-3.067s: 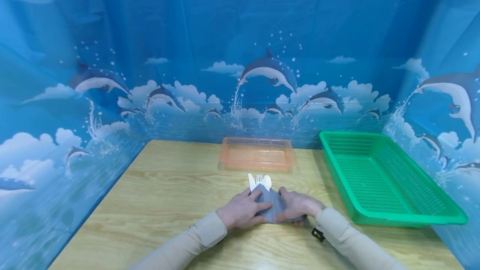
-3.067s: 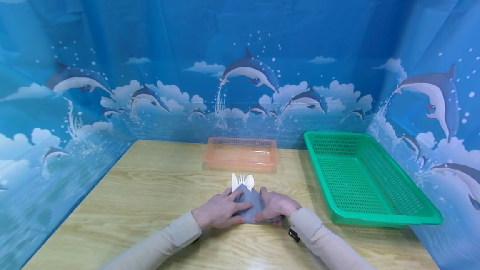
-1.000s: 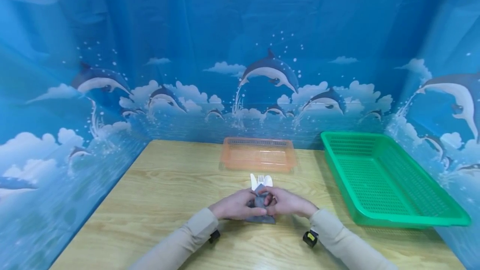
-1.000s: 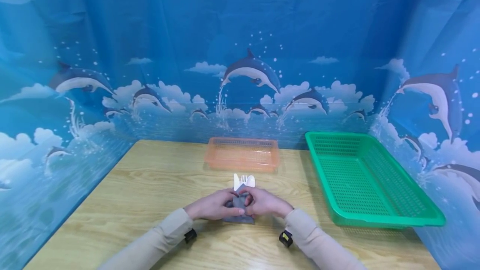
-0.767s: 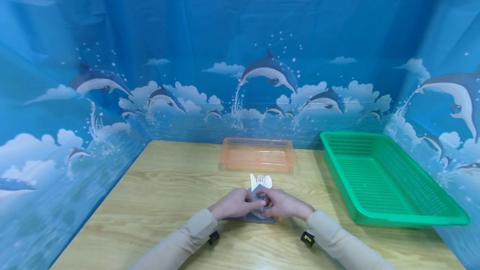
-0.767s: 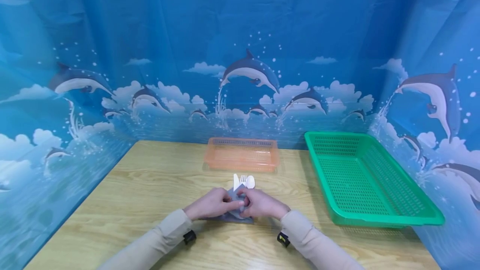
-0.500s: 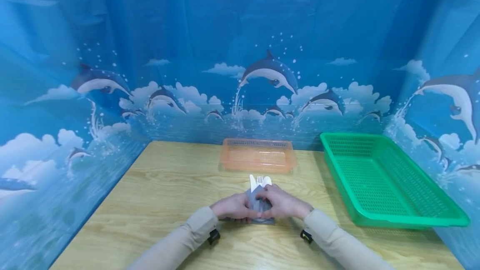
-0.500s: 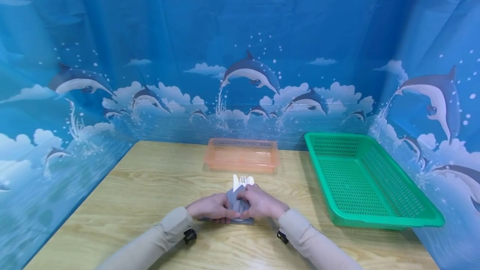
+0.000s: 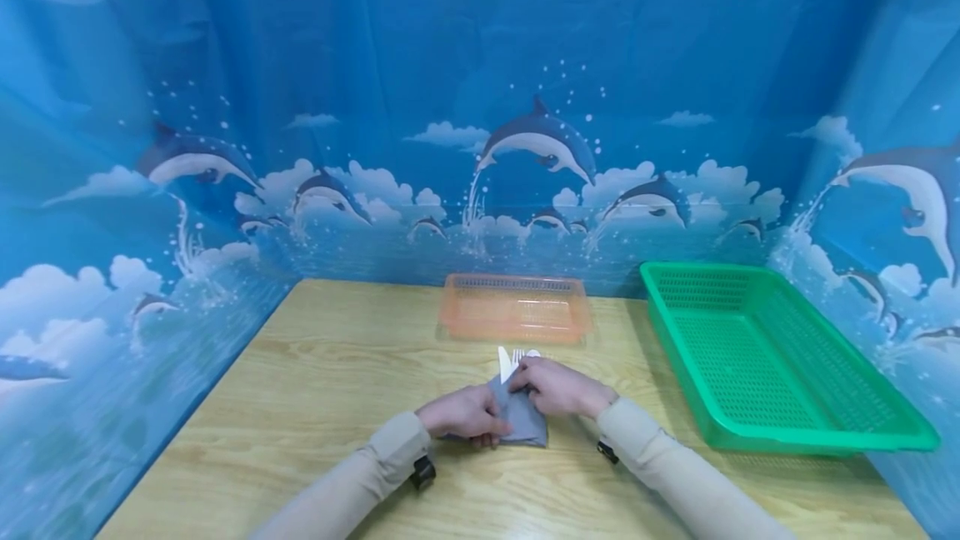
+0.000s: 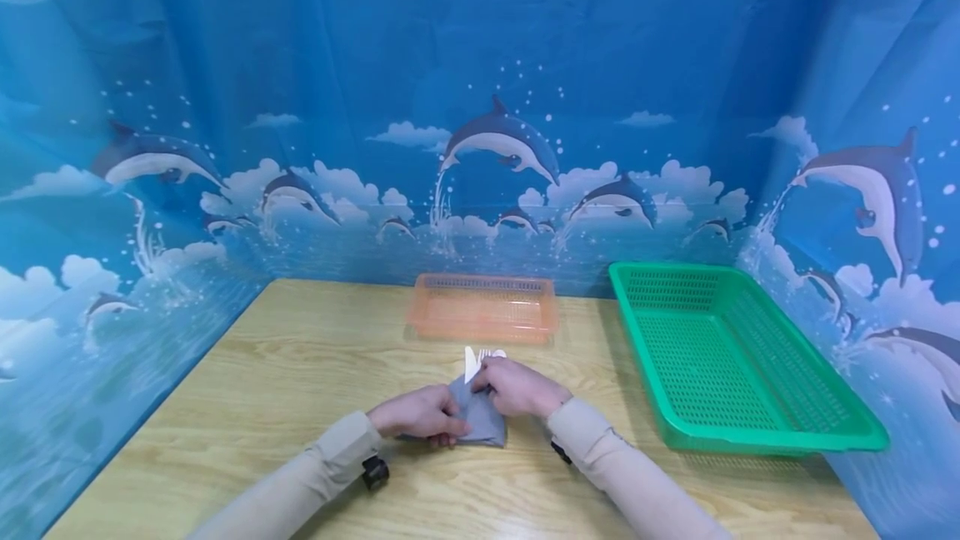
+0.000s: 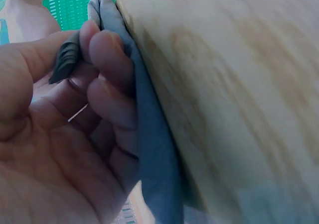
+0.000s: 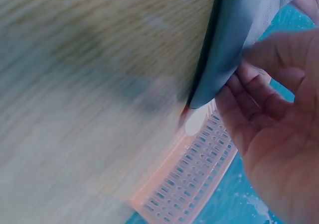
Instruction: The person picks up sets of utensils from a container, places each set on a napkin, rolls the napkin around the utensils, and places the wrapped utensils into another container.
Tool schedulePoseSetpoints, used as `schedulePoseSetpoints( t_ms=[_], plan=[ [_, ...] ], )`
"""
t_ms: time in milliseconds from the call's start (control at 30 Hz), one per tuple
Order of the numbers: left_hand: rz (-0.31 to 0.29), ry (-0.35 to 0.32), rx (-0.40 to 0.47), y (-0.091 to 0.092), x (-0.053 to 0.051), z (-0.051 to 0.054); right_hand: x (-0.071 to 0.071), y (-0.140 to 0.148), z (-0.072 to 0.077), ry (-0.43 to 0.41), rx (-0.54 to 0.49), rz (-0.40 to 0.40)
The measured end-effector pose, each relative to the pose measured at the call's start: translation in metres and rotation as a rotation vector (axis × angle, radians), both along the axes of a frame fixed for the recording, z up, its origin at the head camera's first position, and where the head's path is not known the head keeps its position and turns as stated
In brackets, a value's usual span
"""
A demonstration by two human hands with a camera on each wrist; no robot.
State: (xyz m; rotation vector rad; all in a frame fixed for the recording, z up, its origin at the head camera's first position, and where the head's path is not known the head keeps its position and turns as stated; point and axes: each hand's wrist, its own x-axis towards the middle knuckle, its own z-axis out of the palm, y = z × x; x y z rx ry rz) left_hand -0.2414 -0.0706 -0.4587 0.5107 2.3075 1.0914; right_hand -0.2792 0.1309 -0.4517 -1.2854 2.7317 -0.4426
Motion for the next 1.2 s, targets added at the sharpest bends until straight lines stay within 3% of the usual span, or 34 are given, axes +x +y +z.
schedulePoseSetpoints(
  t_ms=[467, 667, 833, 1200],
  plan=[
    [-0.034, 0.01, -0.025, -0.0045, -0.0013, 0.0009, -0.0015, -0.0051, 0.0021, -0.023, 0.065, -0.047],
    [-0.006, 0.009, 0.004, -0.0044, -0.0005, -0.0007, -0.0019, -0.0073, 0.0013, -0.01, 0.087, -0.075],
    [0.026, 0.024, 0.018, -0.0036, 0.001, -0.0035, -0.0019, -0.0082, 0.0012, -0.008, 0.104, -0.064],
    [0.025, 0.092, -0.057, 0.0004, 0.0026, -0.0027, -0.0018, -0.0086, 0.0045, 0.0, 0.15, -0.023]
  ],
)
